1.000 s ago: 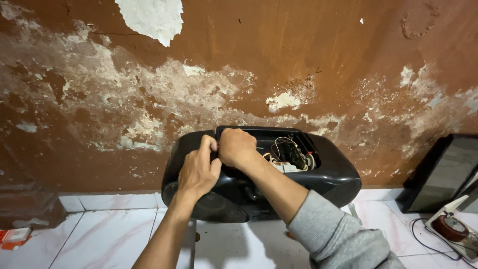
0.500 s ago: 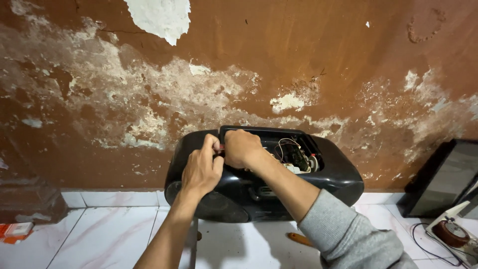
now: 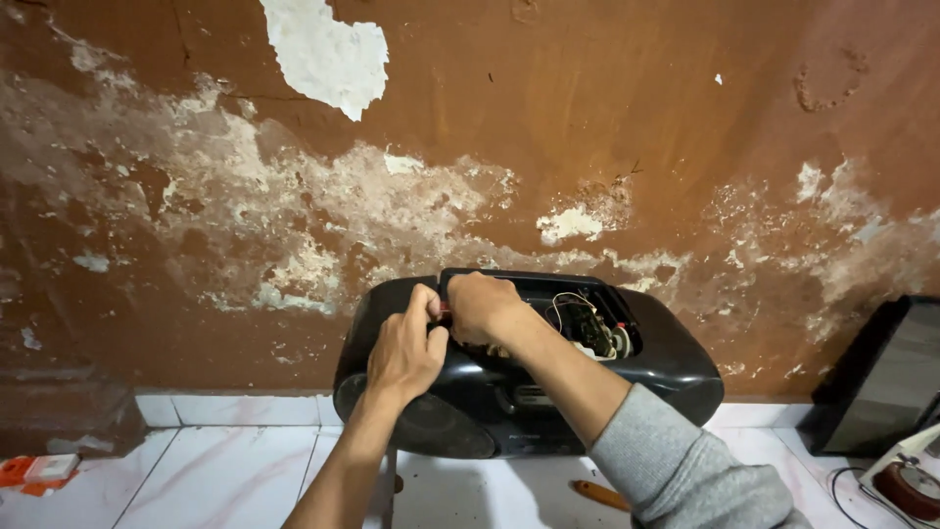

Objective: The person repairs a black portable radio cassette player on a table. They use a screwdriver to unscrew and adjust internal components, lift off the top casing, reposition the unit, and continue working on the exposed circuit boards and rear battery compartment with the screwdriver and a small brush.

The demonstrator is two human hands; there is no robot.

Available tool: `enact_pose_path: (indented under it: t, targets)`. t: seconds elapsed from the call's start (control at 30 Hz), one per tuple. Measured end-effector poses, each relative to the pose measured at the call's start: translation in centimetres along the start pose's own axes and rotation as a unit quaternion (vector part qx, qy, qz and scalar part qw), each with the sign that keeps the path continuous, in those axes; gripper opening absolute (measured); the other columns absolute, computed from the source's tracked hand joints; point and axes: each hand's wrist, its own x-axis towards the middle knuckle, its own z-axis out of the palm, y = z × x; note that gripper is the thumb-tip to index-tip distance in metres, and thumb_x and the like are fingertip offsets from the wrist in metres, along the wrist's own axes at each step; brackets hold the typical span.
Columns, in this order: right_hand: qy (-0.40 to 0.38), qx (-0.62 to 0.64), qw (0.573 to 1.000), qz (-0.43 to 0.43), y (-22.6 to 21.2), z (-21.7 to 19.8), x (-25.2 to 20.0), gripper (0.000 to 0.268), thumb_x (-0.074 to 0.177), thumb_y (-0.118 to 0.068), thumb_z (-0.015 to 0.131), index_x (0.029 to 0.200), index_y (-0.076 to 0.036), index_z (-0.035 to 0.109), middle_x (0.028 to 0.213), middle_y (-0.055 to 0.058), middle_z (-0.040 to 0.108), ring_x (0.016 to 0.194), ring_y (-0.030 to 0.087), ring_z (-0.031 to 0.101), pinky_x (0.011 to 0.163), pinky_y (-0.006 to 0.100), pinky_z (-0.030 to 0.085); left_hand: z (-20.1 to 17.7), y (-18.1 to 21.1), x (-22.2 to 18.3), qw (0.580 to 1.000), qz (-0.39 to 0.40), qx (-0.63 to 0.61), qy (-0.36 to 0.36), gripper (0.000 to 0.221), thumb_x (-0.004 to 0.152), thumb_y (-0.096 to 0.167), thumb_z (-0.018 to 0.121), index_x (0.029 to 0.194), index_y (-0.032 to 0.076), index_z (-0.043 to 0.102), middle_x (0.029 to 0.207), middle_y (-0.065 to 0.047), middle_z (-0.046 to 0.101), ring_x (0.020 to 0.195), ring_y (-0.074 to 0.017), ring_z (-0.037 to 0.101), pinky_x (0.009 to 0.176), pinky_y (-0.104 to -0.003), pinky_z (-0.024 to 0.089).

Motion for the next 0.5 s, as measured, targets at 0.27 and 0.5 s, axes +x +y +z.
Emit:
enact_pose_path:
  t: [0.27, 0.5]
  targets:
    - [-0.006, 0.014, 1.000, -0.026, 1.4, 0.1, 0.6, 0.029, 0.086, -0.013, 0.069, 0.104, 0.009, 0.074, 0.095, 0.028, 0.075, 0.093, 0.047, 0.073, 0.075, 0.061, 0.059, -0.1, 0.3, 0.0, 1.000, -0.014, 0.007, -0.012, 0.025, 0.079, 0.022, 0.050, 0.104, 0.022, 0.045, 0.103, -0.019, 0.076, 0.098, -0.0465, 0.071, 0.085, -0.057, 0.054]
    - [-0.009, 0.059, 0.998, 0.036, 1.2, 0.8, 1.0, 0.035, 0.088, -0.021, 0.073, 0.105, 0.009, 0.074, 0.095, 0.026, 0.075, 0.094, 0.044, 0.074, 0.075, 0.058, 0.059, 0.0, 0.2, 0.4, 1.000, 0.000, 0.008, -0.013, 0.024, 0.079, 0.020, 0.051, 0.103, 0.020, 0.045, 0.108, -0.016, 0.077, 0.102, -0.0454, 0.071, 0.088, -0.056, 0.054]
